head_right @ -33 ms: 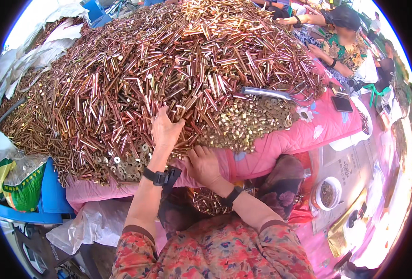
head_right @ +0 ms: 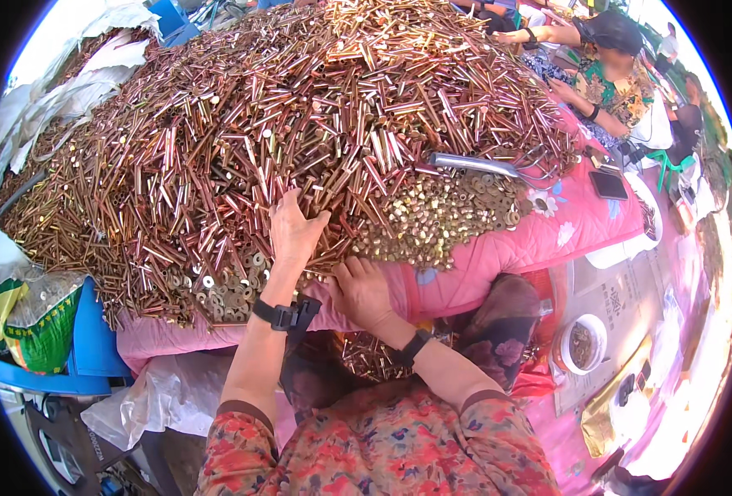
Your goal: Sorting through a large pile of metal bolts and washers on a table and assembling them.
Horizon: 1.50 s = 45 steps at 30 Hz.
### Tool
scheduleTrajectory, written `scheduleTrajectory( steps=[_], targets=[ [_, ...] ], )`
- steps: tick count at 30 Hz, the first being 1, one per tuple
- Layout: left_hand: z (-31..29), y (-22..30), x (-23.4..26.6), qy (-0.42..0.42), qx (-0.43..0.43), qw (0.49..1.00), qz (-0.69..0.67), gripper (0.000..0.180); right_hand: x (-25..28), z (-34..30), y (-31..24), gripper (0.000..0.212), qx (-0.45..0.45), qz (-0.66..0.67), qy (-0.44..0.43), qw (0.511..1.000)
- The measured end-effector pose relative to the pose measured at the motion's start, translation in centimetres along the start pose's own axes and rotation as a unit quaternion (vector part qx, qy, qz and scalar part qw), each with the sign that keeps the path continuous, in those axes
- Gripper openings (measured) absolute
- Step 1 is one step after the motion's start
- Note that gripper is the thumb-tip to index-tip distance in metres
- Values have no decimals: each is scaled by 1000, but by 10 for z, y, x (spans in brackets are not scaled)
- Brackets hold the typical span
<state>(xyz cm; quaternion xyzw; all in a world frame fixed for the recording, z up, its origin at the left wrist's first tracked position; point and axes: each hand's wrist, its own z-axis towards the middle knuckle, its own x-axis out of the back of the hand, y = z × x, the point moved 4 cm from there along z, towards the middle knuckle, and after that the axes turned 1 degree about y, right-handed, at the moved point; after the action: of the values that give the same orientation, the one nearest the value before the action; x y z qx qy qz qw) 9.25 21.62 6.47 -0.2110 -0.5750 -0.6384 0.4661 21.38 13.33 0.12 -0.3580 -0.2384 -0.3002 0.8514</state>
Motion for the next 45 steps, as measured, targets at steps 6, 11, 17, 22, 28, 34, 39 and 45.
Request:
scheduleTrajectory(
  steps=[6,11,17,22,28,34,39,45],
  targets=[
    [-21,-18,-1,110,-159,981,11,66,-2,2,-3,15,-1,18,-10,1000],
    [-40,-17,20,153,-185,970,-41,58,-3,3,-6,12,-27,5,-21,999],
    [-114,-65,63,158,-54,969,-181,28,-4,-1,1,15,-29,27,1,999],
    [-164,-138,97,169,-37,985,3,31,2,2,-5,13,-64,97,8,993],
    [-167,-158,101,124,-100,986,46,30,6,3,-29,9,6,88,22,996],
    [-167,-162,113,119,-131,983,49,27,-13,4,-44,9,71,27,-84,994],
    [-173,-147,129,221,-146,961,75,22,-25,6,-63,7,76,58,-80,992],
    [-181,-159,94,149,204,783,-569,19,-59,17,-97,11,121,102,-129,979]
  ],
)
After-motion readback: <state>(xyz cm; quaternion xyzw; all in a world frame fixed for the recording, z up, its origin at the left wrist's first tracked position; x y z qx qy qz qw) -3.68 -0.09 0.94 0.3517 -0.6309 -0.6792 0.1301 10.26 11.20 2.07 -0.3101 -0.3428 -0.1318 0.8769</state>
